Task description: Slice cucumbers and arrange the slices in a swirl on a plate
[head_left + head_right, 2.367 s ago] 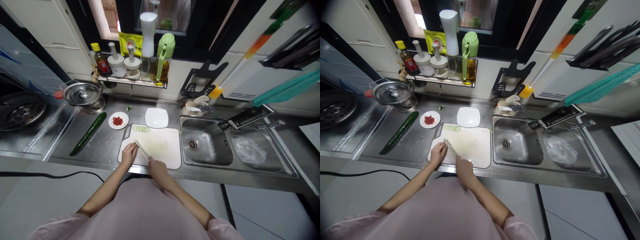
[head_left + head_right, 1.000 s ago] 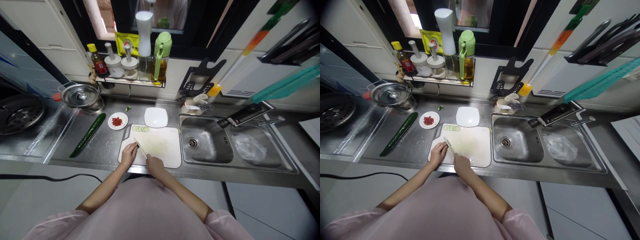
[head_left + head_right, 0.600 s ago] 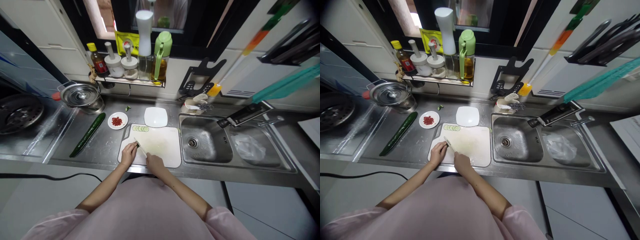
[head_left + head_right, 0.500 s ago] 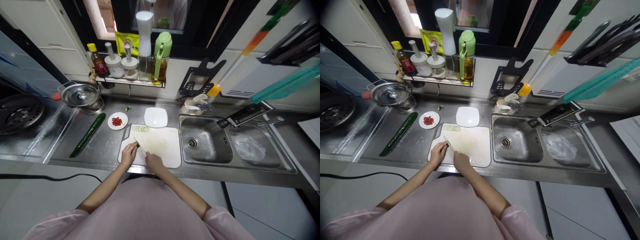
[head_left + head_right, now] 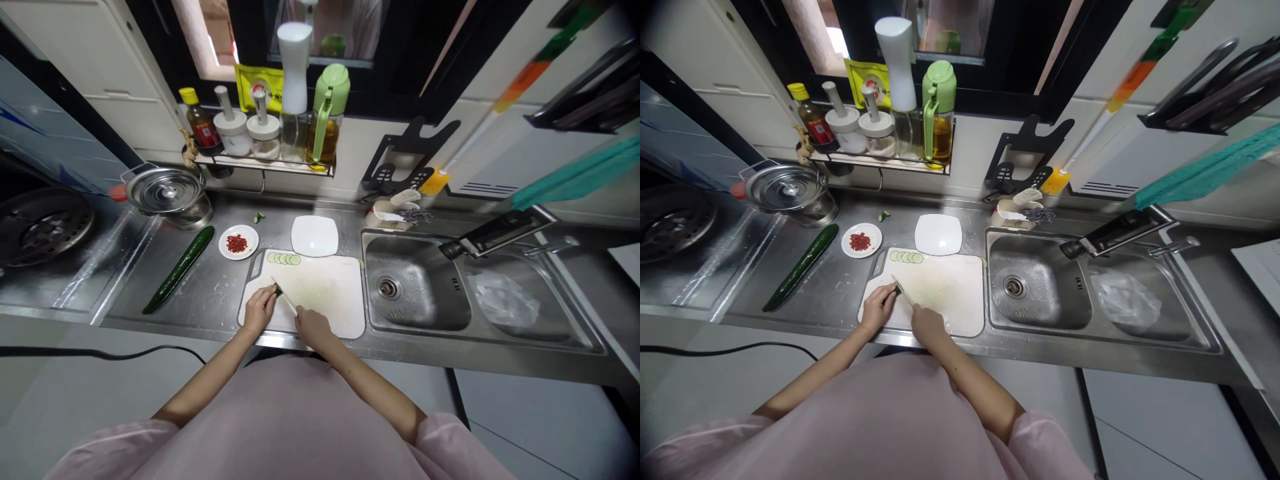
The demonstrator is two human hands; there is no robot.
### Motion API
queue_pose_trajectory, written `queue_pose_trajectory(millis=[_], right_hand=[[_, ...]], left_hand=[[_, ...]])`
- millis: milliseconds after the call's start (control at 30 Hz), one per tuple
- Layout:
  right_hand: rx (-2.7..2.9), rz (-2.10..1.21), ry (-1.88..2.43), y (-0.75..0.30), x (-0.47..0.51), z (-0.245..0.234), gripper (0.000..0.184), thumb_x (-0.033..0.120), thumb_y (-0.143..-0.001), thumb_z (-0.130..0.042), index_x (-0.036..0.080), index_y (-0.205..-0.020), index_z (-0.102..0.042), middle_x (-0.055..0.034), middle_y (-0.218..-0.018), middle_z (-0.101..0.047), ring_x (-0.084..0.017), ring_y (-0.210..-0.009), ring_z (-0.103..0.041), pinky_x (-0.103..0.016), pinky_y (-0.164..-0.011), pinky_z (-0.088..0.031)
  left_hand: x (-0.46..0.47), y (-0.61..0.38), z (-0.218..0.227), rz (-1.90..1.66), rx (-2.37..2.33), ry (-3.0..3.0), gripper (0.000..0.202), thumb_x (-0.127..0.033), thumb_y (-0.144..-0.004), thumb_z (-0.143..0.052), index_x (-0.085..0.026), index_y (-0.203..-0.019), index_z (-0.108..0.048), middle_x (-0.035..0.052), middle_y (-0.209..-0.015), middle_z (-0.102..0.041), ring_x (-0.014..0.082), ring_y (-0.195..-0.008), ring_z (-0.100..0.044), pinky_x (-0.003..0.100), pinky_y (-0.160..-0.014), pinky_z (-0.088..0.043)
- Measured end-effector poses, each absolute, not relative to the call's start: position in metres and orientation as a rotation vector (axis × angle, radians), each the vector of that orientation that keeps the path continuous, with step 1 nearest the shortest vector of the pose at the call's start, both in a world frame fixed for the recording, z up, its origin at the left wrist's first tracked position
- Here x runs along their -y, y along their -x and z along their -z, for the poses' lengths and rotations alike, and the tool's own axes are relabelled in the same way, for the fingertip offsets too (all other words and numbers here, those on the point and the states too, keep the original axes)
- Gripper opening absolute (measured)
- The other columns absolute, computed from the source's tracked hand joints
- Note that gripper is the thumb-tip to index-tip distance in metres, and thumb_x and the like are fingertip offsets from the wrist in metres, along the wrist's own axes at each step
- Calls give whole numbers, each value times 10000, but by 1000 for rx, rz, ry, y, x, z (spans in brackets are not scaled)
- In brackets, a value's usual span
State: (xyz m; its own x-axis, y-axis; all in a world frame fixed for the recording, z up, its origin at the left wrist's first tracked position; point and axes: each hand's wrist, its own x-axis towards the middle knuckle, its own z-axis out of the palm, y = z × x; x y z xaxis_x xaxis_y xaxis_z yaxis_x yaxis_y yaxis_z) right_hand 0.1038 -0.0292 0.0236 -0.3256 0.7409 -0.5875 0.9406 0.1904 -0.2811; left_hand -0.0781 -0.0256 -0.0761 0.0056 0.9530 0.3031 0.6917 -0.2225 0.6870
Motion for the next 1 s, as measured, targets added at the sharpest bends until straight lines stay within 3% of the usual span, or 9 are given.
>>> queue_pose_trajectory(millis=[533,800,1000], right_hand=[[-2137,895,-1675,-100,26,-9,276,268,-962,-325,155,-1131,-512,-125,-1000,-676,-228,-918,-646,-300,-720,-424],[-2196,889,-1717,-113,26,-13,319,371,-956,-348,183,-1110,-555,-103,-1000,-684,-214,-933,-636,-280,-718,-400],[-2256,754,-1800,-133,31,-31,360,397,-932,-390,235,-1222,-529,-78,-1032,-691,-209,-952,-635,-277,-757,-380]], left_hand=[[28,72,75,-1069,-1756,-1911,253,-251,-916,-460,-206,-1085,-641,78,-1074,-676,181,-1014,-629,347,-929,-506],[29,64,69,-1037,-1860,-1840,264,-216,-882,-471,-232,-1091,-631,72,-1057,-676,217,-1009,-624,383,-899,-503],[28,67,69,-1103,-1883,-1744,284,-254,-847,-529,-245,-1116,-616,67,-1087,-666,232,-1009,-619,394,-888,-502]])
